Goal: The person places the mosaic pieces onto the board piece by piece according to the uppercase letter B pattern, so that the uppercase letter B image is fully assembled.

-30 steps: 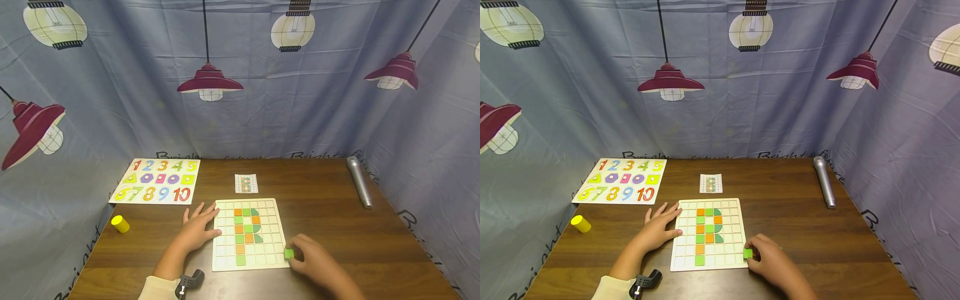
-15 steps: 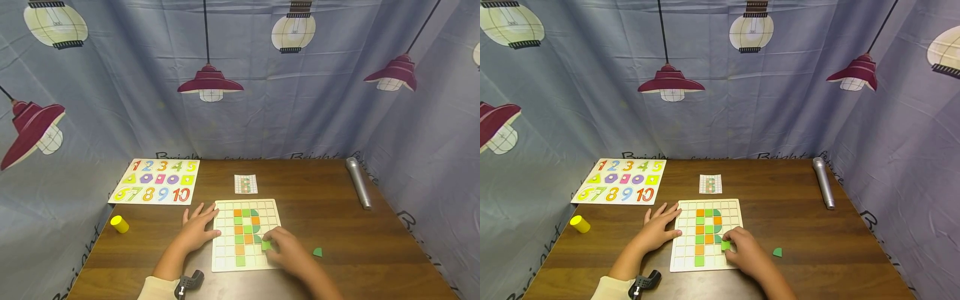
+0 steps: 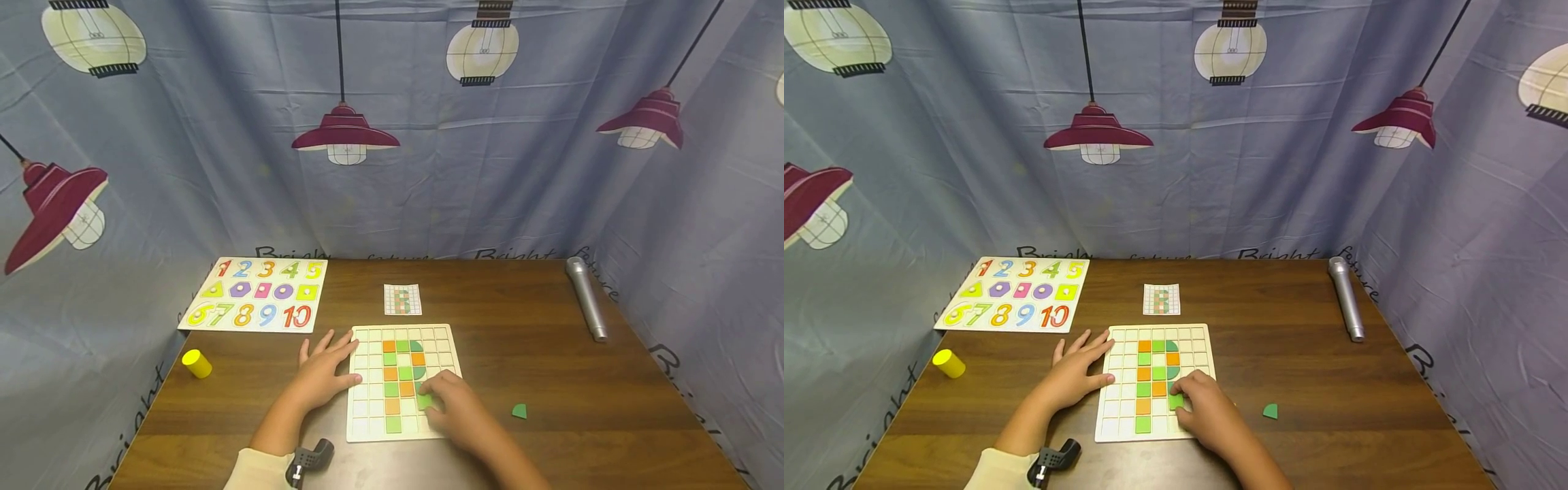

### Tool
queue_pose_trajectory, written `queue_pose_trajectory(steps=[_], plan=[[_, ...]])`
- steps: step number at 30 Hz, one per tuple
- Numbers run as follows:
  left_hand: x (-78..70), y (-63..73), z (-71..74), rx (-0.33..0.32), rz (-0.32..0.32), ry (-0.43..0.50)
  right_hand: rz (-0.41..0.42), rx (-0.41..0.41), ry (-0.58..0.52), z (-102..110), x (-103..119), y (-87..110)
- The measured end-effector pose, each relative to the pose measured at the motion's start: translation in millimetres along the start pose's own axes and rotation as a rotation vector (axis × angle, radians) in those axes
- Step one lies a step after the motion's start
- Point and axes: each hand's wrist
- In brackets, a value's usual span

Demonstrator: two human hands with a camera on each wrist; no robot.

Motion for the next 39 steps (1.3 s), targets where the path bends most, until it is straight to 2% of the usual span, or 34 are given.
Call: queue_pose_trajectory(steps=[6,20,27,33,39], plan=[[-0.6,-0.1,1.7,-0.003,-0.001,0.000,-0.027,0.033,-0.012,1.2,1.3,0.4],[-0.5,-0.1,3.1,-0.002,0.004,-0.005,-0.021,0.030,-0.027,2.4,1.3,1.6],[1.4,1.1,-2.5,0.005,0.014,-0.013,-0.026,0.059,-0.025,3.6,1.6,5.1],[0.6,0.9,-3.0,-0.012,0.009,-0.005,-0.008,0.034,-0.048,3.1,0.7,5.8],[-2.1,-0.9,0.1,-0.010,0.018,-0.015,-0.047,-0.037,-0.106,9.4,-6.7,7.4]])
Point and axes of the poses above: each hand's wrist, its own y-axis away from the middle knuckle, its own z-axis out of the back of the hand, x = y × z, and after that the axes turned 9 degrees about x, right-handed
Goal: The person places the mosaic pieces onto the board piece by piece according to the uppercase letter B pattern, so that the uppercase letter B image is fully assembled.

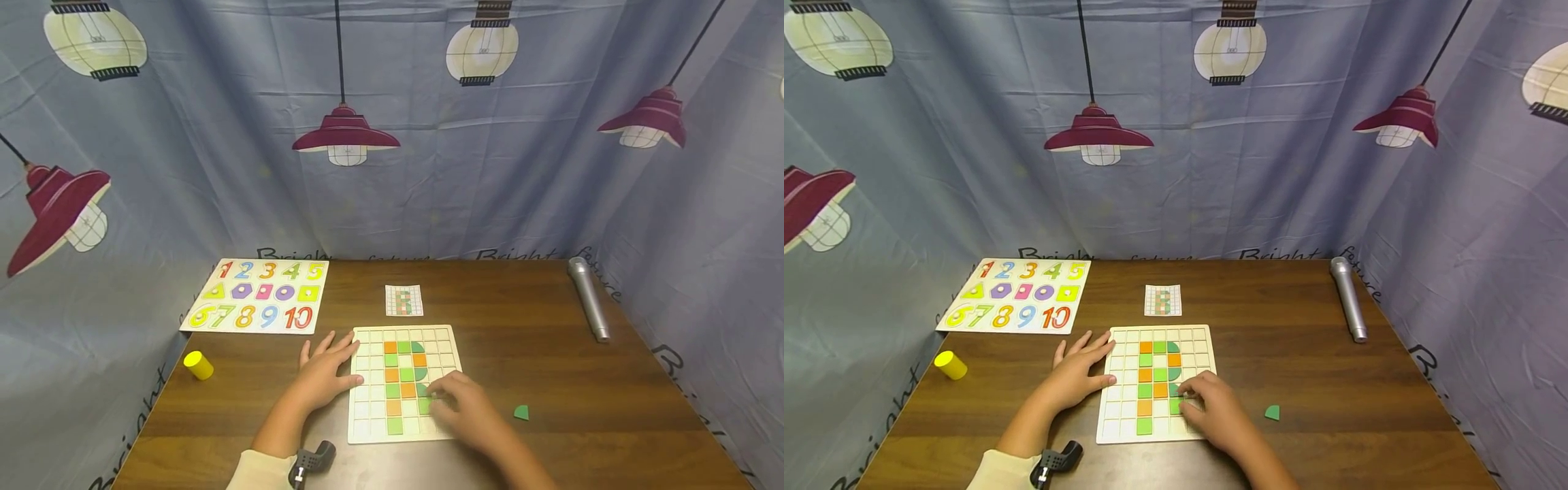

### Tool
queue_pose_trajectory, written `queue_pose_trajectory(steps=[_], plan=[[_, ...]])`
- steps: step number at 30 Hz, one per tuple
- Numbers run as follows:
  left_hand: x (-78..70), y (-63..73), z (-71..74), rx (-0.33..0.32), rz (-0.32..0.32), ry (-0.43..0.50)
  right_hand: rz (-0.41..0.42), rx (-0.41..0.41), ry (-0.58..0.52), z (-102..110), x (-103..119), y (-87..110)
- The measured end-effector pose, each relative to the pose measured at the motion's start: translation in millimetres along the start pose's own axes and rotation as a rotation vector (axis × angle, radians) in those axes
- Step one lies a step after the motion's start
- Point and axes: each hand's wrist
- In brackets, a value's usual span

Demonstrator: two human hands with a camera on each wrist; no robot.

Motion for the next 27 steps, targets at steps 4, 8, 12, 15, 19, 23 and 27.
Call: queue_pose_trajectory(steps=[4,8,12,15,19,23,27], plan=[[-0.6,-1.7,0.8,-0.002,0.003,-0.003,-0.049,-0.048,0.004,14,-7,3.1],[-0.9,-2.5,1.3,-0.004,0.008,-0.010,-0.127,-0.028,0.013,30,-16,10.4],[-1.0,-2.2,1.6,-0.003,0.007,0.001,-0.180,-0.009,0.030,45,-29,20.5],[-0.2,-1.7,1.1,-0.004,0.002,0.010,-0.205,0.002,0.063,54,-39,29.0],[0.7,-1.6,-0.1,-0.003,0.001,0.007,-0.223,0.020,0.115,64,-50,40.2],[0.6,-1.7,-0.6,0.000,0.000,-0.001,-0.235,0.024,0.150,72,-58,49.6],[-0.1,-1.3,0.1,0.002,0.000,-0.002,-0.242,0.022,0.172,75,-63,56.2]])
Point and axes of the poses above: each hand's wrist, its own y-axis away from the middle knuckle, its own z-axis out of the back of the hand, x = y × z, and after that the axes turned 9 degrees about x, right-handed
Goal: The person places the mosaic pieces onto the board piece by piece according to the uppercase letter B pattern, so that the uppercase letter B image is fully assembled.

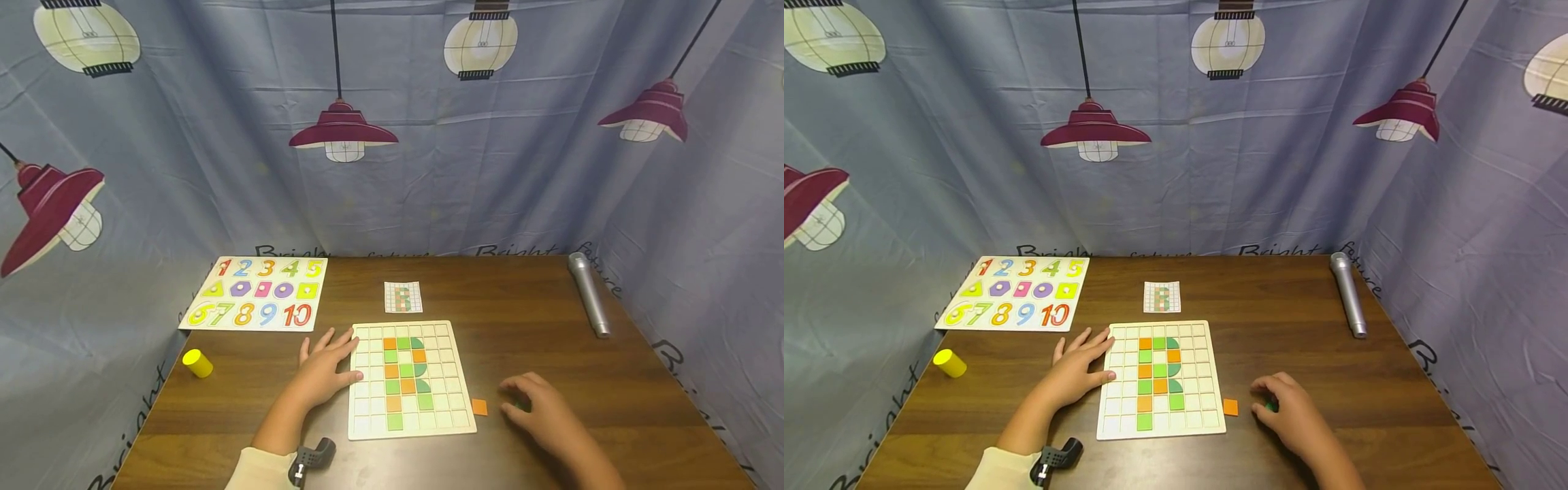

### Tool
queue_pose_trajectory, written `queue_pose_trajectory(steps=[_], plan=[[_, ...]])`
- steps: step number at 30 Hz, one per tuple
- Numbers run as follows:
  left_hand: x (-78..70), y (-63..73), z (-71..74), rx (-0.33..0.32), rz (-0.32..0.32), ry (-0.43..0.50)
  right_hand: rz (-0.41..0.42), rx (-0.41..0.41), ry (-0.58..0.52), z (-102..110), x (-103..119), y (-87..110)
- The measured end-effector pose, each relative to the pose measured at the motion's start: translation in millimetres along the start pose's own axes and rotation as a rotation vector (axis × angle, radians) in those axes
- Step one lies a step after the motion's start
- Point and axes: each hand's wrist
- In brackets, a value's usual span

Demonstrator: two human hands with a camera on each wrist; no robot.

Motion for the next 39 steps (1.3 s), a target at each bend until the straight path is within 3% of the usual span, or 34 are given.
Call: queue_pose_trajectory(steps=[6,20,30,39], plan=[[0.3,1.1,0.4,-0.008,-0.009,0.003,0.028,-0.022,0.027,-5,3,1.1],[-0.1,0.8,-0.2,0.000,0.000,0.001,0.079,0.034,0.032,-22,20,-5.8],[0.1,0.2,0.1,0.004,-0.002,0.007,0.110,0.006,0.041,-23,20,-4.7],[1.7,-0.6,-1.0,-0.002,-0.014,0.010,0.009,0.009,0.029,-4,-3,4.3]])
Point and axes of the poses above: each hand's wrist, its own y-axis away from the middle knuckle, its own z-axis out of the back of the hand, x = y × z, and after that the axes turned 9 degrees about x, right-handed
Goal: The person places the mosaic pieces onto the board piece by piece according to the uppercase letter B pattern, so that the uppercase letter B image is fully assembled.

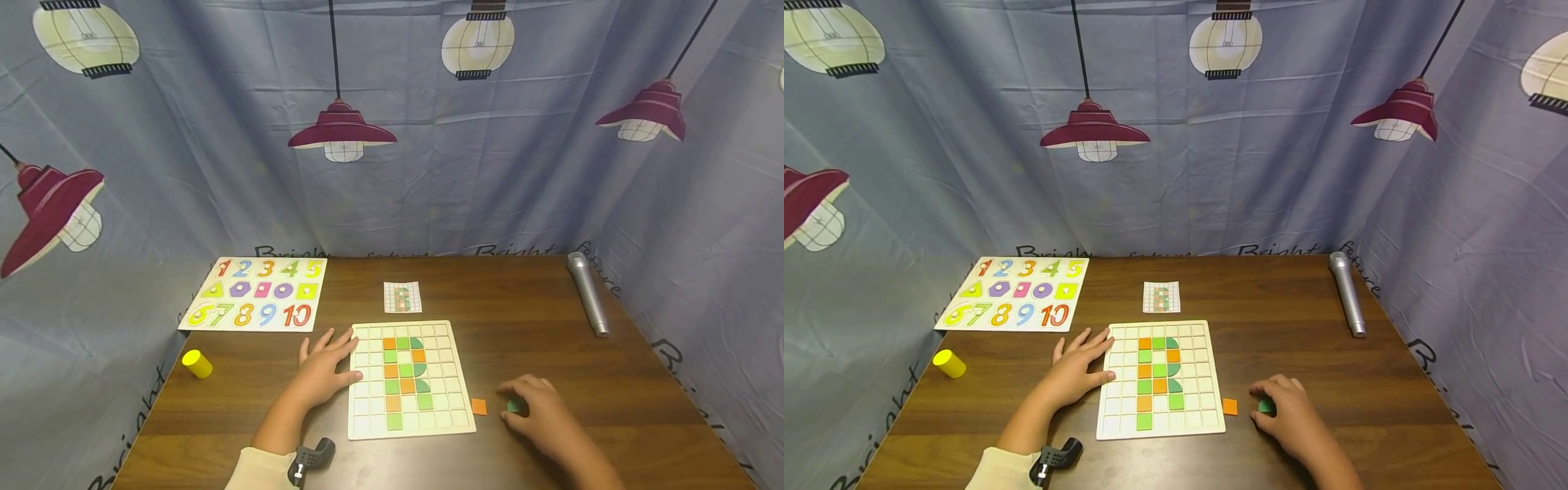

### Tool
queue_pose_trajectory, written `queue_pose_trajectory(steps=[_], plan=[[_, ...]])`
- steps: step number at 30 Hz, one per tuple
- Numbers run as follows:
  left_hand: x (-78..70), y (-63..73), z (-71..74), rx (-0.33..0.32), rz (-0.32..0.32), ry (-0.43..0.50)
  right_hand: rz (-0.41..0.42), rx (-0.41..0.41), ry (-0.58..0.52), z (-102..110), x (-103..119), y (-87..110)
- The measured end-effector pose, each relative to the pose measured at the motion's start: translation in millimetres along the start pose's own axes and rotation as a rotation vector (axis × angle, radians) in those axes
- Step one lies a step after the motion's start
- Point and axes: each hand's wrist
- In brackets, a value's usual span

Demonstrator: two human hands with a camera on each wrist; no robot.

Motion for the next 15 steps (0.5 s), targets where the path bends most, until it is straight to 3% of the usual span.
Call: queue_pose_trajectory(steps=[7,15], plan=[[0.1,1.4,0.2,0.017,0.014,-0.011,-0.001,0.016,-0.003,9,-17,9.5],[-0.4,0.7,-0.3,0.009,0.012,-0.014,-0.016,0.045,-0.028,10,-19,9.2]])
Point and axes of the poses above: each hand's wrist, its own y-axis away from the middle knuckle, its own z-axis out of the back of the hand, x = y × z, and after that the axes turned 9 degrees about x, right-handed
